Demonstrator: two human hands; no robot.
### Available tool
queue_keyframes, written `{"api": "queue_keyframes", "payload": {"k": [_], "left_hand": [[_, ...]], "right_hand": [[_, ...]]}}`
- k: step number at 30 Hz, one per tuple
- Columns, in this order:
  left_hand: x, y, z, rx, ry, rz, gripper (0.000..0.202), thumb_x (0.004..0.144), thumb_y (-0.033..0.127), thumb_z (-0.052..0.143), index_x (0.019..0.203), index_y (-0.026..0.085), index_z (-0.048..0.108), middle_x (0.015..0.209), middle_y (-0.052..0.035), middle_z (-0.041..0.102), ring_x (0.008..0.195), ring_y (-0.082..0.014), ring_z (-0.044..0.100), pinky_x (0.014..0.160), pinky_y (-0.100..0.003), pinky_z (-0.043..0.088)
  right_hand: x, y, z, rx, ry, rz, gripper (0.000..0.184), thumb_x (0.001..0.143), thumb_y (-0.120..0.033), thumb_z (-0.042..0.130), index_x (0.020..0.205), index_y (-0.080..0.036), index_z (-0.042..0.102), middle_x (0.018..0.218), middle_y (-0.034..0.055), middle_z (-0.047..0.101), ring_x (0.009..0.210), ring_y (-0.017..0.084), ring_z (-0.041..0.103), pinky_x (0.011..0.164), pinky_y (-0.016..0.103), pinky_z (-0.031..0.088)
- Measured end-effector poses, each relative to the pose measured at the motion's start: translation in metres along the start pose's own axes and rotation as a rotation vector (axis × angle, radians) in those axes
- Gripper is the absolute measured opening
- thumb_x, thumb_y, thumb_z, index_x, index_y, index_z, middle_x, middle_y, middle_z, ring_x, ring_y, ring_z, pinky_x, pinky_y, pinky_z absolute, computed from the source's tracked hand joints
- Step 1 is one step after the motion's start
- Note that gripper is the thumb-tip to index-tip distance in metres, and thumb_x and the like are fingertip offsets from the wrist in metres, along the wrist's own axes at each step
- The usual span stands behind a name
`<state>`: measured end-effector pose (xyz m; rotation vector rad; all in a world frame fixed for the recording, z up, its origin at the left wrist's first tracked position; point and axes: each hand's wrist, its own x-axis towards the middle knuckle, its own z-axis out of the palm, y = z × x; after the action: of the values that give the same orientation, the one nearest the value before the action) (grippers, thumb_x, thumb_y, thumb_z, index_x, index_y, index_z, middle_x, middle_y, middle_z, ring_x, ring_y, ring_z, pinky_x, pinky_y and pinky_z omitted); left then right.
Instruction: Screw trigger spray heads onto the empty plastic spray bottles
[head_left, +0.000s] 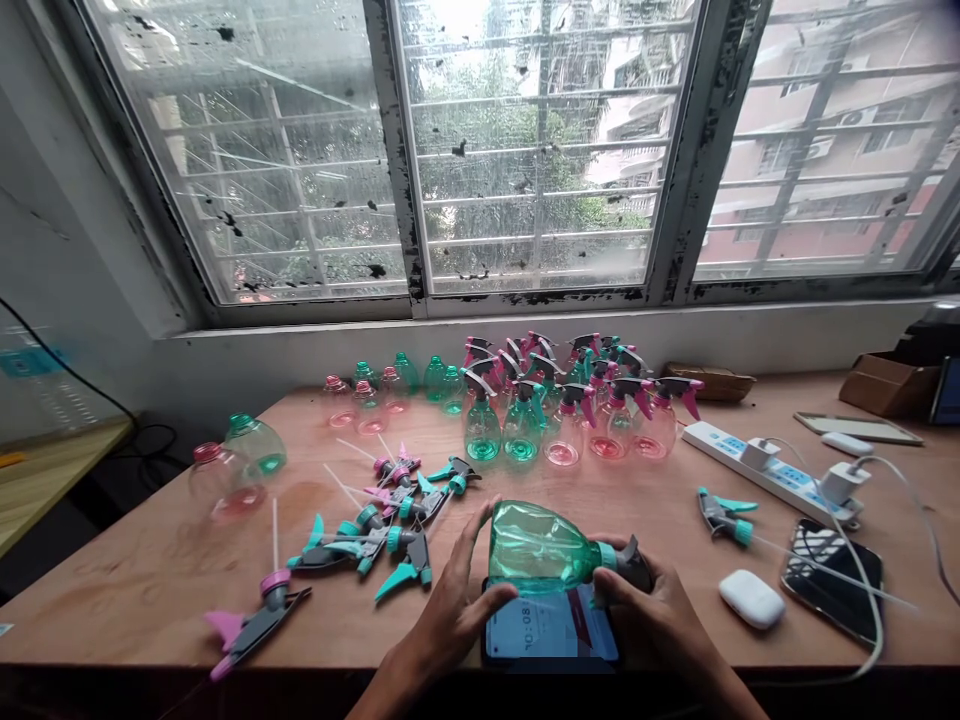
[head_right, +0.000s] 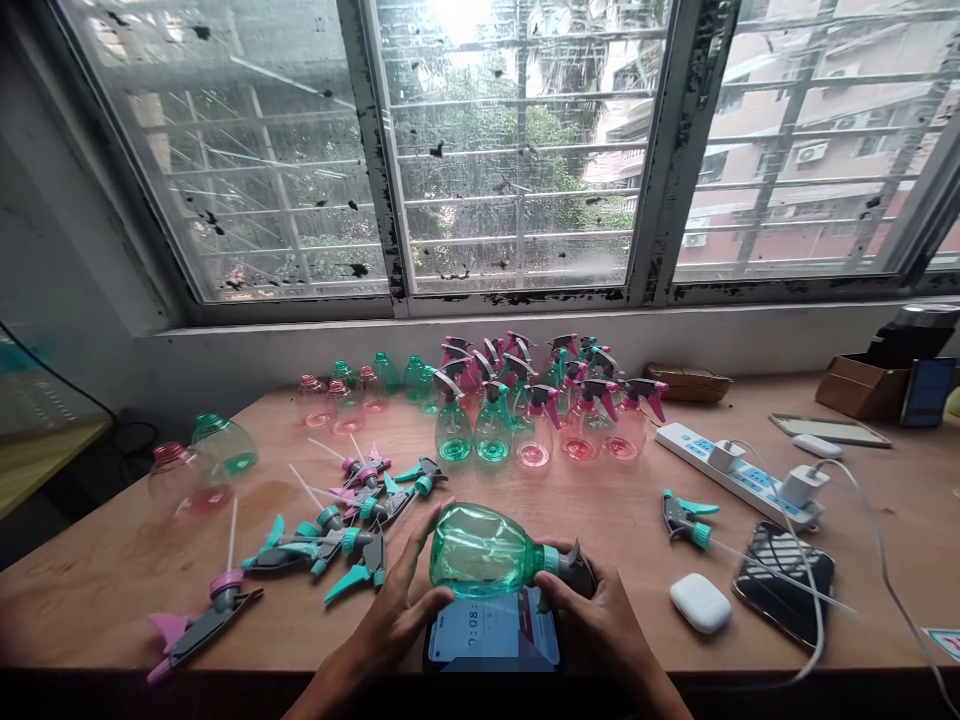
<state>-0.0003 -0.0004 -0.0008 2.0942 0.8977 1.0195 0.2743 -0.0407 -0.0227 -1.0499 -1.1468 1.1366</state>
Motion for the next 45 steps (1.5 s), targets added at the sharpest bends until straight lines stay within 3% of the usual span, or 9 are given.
{"api": "queue_keyframes", "payload": {"k": [5, 10, 17, 23, 27, 32, 37, 40, 45], "left_hand": [[0.0031, 0.0024, 0.0008, 0.045, -0.001, 0.109, 0.062, 0.101, 0.032, 0.052, 0.156, 0.036, 0.023, 0.165, -0.0037, 0.024, 0.152, -0.0281, 0.022, 0.123, -0.044, 0.025], [-0.0004, 0.0001, 0.0011, -0.001, 0.013, 0.064, 0.067, 0.091, 0.033, 0.069, 0.148, 0.029, 0.033, 0.16, -0.0119, 0.034, 0.148, -0.0319, 0.032, 0.121, -0.048, 0.03], [0.0057, -0.0011, 0.0033, -0.045, 0.106, 0.21, 0.028, 0.101, 0.017, 0.051, 0.126, 0.028, 0.048, 0.156, -0.011, 0.041, 0.145, -0.0275, 0.037, 0.116, -0.051, 0.035], [0.0049, 0.0036, 0.0017, -0.046, 0.091, 0.195, 0.038, 0.093, 0.025, 0.066, 0.128, 0.026, 0.049, 0.151, -0.0137, 0.045, 0.141, -0.0305, 0.043, 0.114, -0.049, 0.038], [0.0046, 0.0032, 0.001, -0.038, 0.083, 0.183, 0.031, 0.098, 0.026, 0.057, 0.129, 0.025, 0.05, 0.153, -0.014, 0.044, 0.141, -0.0307, 0.042, 0.114, -0.05, 0.037], [0.0059, -0.0005, 0.0034, -0.001, 0.099, 0.239, 0.029, 0.101, 0.018, 0.05, 0.128, 0.027, 0.049, 0.154, -0.0123, 0.041, 0.144, -0.0288, 0.038, 0.112, -0.051, 0.038], [0.0047, -0.0011, 0.0018, -0.066, 0.047, 0.201, 0.05, 0.088, 0.031, 0.074, 0.129, 0.024, 0.047, 0.152, -0.0172, 0.042, 0.143, -0.0336, 0.039, 0.114, -0.053, 0.035], [0.0035, -0.0021, 0.0007, -0.106, 0.065, 0.173, 0.039, 0.091, 0.038, 0.069, 0.122, 0.022, 0.05, 0.151, -0.0184, 0.044, 0.142, -0.0347, 0.041, 0.113, -0.054, 0.037], [-0.0002, -0.0013, 0.0025, -0.136, 0.056, 0.273, 0.029, 0.094, 0.026, 0.066, 0.119, 0.025, 0.051, 0.153, -0.0153, 0.043, 0.143, -0.0325, 0.041, 0.112, -0.053, 0.039]], "right_hand": [[0.0017, 0.0019, -0.0022, -0.016, 0.047, -0.023, 0.035, 0.077, -0.042, 0.08, 0.102, -0.018, 0.072, 0.076, 0.0021, 0.076, 0.069, 0.022, 0.069, 0.066, 0.029, 0.055], [0.0012, 0.0022, -0.0023, 0.002, 0.008, -0.013, 0.033, 0.079, -0.042, 0.079, 0.099, -0.017, 0.071, 0.072, 0.0022, 0.077, 0.064, 0.021, 0.069, 0.064, 0.028, 0.055], [0.001, -0.0019, 0.0005, 0.004, -0.005, -0.003, 0.03, 0.079, -0.044, 0.078, 0.09, -0.017, 0.072, 0.069, 0.0031, 0.077, 0.062, 0.021, 0.069, 0.062, 0.03, 0.055], [-0.0005, -0.005, 0.002, -0.037, 0.016, -0.008, 0.032, 0.079, -0.048, 0.076, 0.082, -0.016, 0.073, 0.061, 0.0028, 0.074, 0.059, 0.021, 0.067, 0.062, 0.029, 0.054], [0.0, -0.004, 0.002, -0.053, 0.052, 0.007, 0.033, 0.077, -0.047, 0.079, 0.088, -0.017, 0.073, 0.061, 0.0016, 0.074, 0.061, 0.022, 0.067, 0.063, 0.03, 0.053], [0.0016, -0.004, 0.0002, -0.113, 0.068, -0.004, 0.042, 0.079, -0.057, 0.072, 0.067, -0.017, 0.072, 0.059, 0.0052, 0.074, 0.063, 0.024, 0.068, 0.068, 0.033, 0.054], [0.0025, -0.003, 0.0002, -0.156, 0.054, -0.006, 0.049, 0.078, -0.063, 0.07, 0.06, -0.017, 0.073, 0.061, 0.008, 0.076, 0.066, 0.027, 0.071, 0.074, 0.035, 0.055], [0.0009, -0.0018, 0.0021, -0.105, 0.069, 0.032, 0.049, 0.073, -0.065, 0.073, 0.065, -0.017, 0.074, 0.06, 0.0077, 0.077, 0.063, 0.027, 0.072, 0.067, 0.034, 0.056], [-0.0006, -0.0019, 0.0016, -0.038, 0.082, 0.034, 0.052, 0.076, -0.065, 0.07, 0.058, -0.016, 0.071, 0.054, 0.0069, 0.073, 0.053, 0.022, 0.067, 0.055, 0.029, 0.054]]}}
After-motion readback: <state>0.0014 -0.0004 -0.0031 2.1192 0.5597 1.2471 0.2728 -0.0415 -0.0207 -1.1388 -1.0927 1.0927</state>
